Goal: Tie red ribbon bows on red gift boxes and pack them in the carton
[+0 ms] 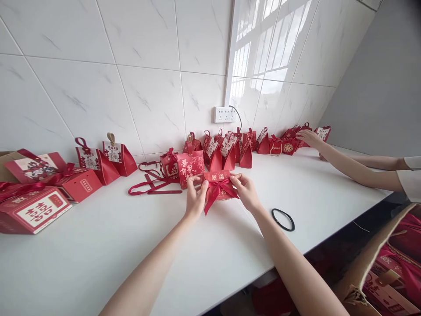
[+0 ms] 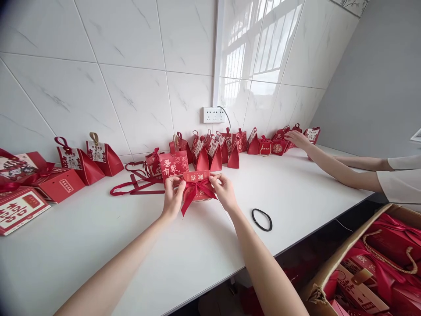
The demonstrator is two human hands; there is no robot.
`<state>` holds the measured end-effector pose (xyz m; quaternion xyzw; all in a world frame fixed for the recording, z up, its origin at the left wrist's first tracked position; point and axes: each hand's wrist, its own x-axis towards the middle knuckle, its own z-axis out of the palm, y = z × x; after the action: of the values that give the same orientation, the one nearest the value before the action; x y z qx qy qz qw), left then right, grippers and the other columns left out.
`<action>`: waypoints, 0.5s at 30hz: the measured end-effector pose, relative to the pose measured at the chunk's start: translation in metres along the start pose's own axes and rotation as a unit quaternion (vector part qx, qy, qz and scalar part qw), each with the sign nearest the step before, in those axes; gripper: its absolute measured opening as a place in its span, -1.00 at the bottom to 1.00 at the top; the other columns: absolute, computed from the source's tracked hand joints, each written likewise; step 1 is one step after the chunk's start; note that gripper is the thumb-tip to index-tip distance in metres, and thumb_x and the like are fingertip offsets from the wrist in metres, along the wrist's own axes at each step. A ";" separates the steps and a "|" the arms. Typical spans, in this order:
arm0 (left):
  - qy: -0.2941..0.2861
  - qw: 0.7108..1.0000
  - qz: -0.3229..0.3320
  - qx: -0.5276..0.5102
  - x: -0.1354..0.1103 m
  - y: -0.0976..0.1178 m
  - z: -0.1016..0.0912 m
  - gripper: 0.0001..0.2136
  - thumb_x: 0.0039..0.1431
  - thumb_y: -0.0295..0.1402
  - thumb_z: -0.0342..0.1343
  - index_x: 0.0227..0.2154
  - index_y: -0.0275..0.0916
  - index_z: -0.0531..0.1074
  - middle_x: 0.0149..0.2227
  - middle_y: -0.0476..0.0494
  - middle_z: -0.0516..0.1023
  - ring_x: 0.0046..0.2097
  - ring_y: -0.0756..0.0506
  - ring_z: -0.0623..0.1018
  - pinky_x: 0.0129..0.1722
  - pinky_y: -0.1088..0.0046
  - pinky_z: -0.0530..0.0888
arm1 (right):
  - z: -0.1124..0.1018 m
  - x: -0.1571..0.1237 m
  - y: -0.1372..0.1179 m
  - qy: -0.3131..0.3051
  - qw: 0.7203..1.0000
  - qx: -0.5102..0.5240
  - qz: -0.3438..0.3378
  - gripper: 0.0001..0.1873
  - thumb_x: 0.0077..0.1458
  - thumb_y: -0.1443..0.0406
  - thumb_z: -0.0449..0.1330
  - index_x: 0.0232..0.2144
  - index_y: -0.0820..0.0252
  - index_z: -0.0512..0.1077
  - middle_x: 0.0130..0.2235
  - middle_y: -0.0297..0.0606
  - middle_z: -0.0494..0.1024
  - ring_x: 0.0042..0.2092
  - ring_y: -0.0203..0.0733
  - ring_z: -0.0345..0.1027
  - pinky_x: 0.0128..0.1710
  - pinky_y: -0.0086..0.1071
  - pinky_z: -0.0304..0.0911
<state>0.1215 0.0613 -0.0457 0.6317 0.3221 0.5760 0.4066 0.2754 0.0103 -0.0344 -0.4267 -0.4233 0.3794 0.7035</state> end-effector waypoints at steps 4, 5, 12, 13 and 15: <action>-0.034 0.997 -0.051 -0.038 0.004 0.004 0.003 -0.51 -0.01 -0.16 0.17 -0.04 -0.20 0.18 0.03 -0.29 0.38 0.03 -0.17 0.45 -0.08 0.30 0.44 | 0.001 -0.001 0.000 -0.009 1.000 -0.006 0.005 -0.59 -0.12 -0.01 0.27 -0.57 0.18 0.27 -0.05 -0.20 0.49 -0.22 -0.17 0.42 -0.31 -0.28 0.42; -0.048 0.996 -0.060 -0.047 0.005 0.005 0.004 -0.51 -0.03 -0.19 0.18 -0.04 -0.20 0.19 0.00 -0.27 0.42 0.00 -0.17 0.48 -0.10 0.31 0.45 | 0.001 -0.002 0.000 -0.014 1.000 -0.006 0.006 -0.58 -0.12 -0.01 0.27 -0.58 0.18 0.27 -0.04 -0.20 0.49 -0.21 -0.16 0.42 -0.30 -0.28 0.43; -0.088 0.988 -0.084 -0.099 0.003 0.014 0.007 -0.46 -0.14 -0.34 0.22 -0.06 -0.18 0.17 -0.16 -0.18 0.52 -0.16 -0.14 0.56 -0.17 0.31 0.49 | 0.003 -0.003 -0.004 0.010 0.999 -0.018 0.025 -0.59 -0.12 -0.03 0.25 -0.54 0.17 0.30 -0.20 -0.20 0.54 -0.21 -0.12 0.43 -0.28 -0.28 0.40; -0.089 0.987 -0.080 -0.103 0.003 0.015 0.006 -0.46 -0.16 -0.33 0.23 -0.07 -0.18 0.18 -0.16 -0.17 0.52 -0.14 -0.15 0.55 -0.15 0.30 0.49 | 0.003 -0.002 -0.005 0.014 0.999 -0.017 0.026 -0.59 -0.10 -0.05 0.22 -0.51 0.16 0.31 -0.23 -0.20 0.54 -0.20 -0.11 0.44 -0.26 -0.27 0.40; -0.085 0.989 -0.069 -0.099 0.004 0.013 0.004 -0.45 -0.18 -0.30 0.24 -0.07 -0.18 0.20 -0.15 -0.17 0.51 -0.12 -0.15 0.54 -0.12 0.29 0.47 | 0.004 -0.001 -0.006 0.017 1.000 -0.007 0.023 -0.58 -0.05 -0.08 0.15 -0.46 0.16 0.32 -0.24 -0.18 0.52 -0.14 -0.08 0.43 -0.22 -0.27 0.38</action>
<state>0.1251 0.0581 -0.0325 0.6114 0.2709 0.5197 0.5317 0.2729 0.0083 -0.0280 -0.4473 -0.4038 0.3849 0.6991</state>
